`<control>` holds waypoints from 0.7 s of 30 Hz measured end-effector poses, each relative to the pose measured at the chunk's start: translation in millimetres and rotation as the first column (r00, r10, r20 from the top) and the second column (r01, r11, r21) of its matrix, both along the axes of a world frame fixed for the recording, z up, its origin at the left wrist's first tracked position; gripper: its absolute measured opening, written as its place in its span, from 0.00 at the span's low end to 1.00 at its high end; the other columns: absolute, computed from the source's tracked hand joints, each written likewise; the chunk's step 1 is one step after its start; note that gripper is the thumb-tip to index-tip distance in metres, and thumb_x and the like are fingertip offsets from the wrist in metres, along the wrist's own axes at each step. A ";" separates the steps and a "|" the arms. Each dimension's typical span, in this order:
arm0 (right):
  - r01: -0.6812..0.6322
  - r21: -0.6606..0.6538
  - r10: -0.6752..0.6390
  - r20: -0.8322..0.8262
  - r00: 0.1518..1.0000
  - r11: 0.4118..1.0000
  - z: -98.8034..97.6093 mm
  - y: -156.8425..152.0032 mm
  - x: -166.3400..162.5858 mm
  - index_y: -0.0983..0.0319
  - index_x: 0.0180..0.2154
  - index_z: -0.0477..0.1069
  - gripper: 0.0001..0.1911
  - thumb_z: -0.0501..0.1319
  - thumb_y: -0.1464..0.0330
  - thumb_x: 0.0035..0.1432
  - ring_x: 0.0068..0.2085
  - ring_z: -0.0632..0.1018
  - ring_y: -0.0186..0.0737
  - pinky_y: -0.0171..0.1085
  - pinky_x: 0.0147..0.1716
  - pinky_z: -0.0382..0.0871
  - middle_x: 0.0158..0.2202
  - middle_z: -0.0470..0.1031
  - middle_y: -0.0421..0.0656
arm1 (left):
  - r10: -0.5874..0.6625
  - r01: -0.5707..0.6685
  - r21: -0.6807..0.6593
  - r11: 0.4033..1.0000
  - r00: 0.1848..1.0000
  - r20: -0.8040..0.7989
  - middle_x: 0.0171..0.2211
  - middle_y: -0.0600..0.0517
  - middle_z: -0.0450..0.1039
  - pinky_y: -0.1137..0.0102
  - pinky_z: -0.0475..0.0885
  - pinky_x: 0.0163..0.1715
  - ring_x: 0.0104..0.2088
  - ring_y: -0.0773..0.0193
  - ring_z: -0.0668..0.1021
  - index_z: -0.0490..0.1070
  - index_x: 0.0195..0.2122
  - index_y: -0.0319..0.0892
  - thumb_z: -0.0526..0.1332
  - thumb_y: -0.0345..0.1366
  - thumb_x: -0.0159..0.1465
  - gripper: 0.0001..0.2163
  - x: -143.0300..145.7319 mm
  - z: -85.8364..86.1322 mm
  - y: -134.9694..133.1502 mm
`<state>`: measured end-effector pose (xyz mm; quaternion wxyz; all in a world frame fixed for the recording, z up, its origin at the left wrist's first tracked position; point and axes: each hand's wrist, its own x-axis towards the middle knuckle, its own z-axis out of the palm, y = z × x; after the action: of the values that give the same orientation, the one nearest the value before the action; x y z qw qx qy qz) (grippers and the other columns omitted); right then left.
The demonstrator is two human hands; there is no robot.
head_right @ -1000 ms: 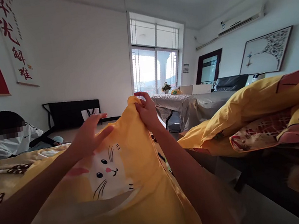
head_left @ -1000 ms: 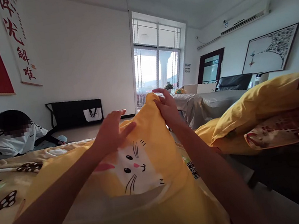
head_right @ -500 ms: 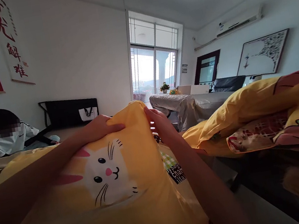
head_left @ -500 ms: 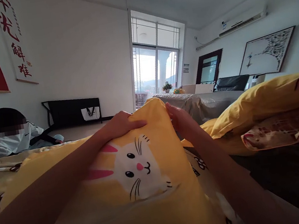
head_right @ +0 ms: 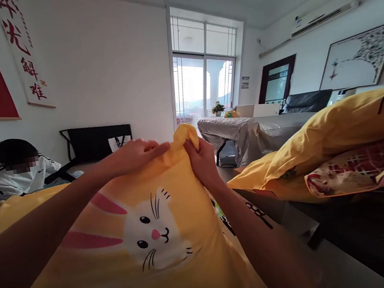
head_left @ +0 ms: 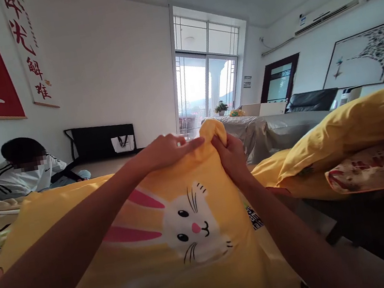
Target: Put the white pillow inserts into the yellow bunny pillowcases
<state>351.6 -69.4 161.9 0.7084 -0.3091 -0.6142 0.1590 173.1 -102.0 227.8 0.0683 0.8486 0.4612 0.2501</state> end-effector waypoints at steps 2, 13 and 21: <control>0.019 0.078 -0.019 -0.006 1.000 0.997 5.9 -3.9 -10.2 0.62 0.25 0.64 0.15 0.59 0.57 0.53 0.24 0.60 0.30 0.31 0.22 0.56 0.21 0.61 0.35 | -0.114 0.101 0.097 0.990 0.982 0.150 0.27 0.52 0.66 0.70 0.59 0.26 0.25 0.68 0.66 0.63 0.26 0.41 0.49 0.60 0.60 0.24 17.0 16.3 2.7; -0.096 -0.244 0.109 0.041 0.993 0.965 -17.9 -44.2 7.5 0.58 0.49 0.61 0.29 0.64 0.53 0.49 0.30 0.76 0.40 0.36 0.27 0.70 0.32 0.76 0.40 | -0.190 0.152 0.191 0.970 0.960 0.205 0.19 0.56 0.56 0.71 0.55 0.25 0.21 0.72 0.60 0.55 0.20 0.41 0.53 0.43 0.64 0.18 45.8 18.5 24.0; 0.233 -0.463 -0.168 0.178 0.970 0.855 -148.8 -104.0 1.0 0.63 0.51 0.66 0.27 0.50 0.51 0.60 0.41 0.78 0.49 0.41 0.36 0.71 0.40 0.77 0.50 | 0.052 -0.061 0.412 0.909 0.998 0.033 0.23 0.52 0.61 0.69 0.53 0.28 0.26 0.65 0.64 0.65 0.26 0.42 0.49 0.46 0.65 0.16 70.9 -2.4 31.1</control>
<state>352.6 -173.4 13.0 0.5802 -0.5475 -0.5649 0.2110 244.0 -70.9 225.4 -0.1147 0.8275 0.4217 0.3525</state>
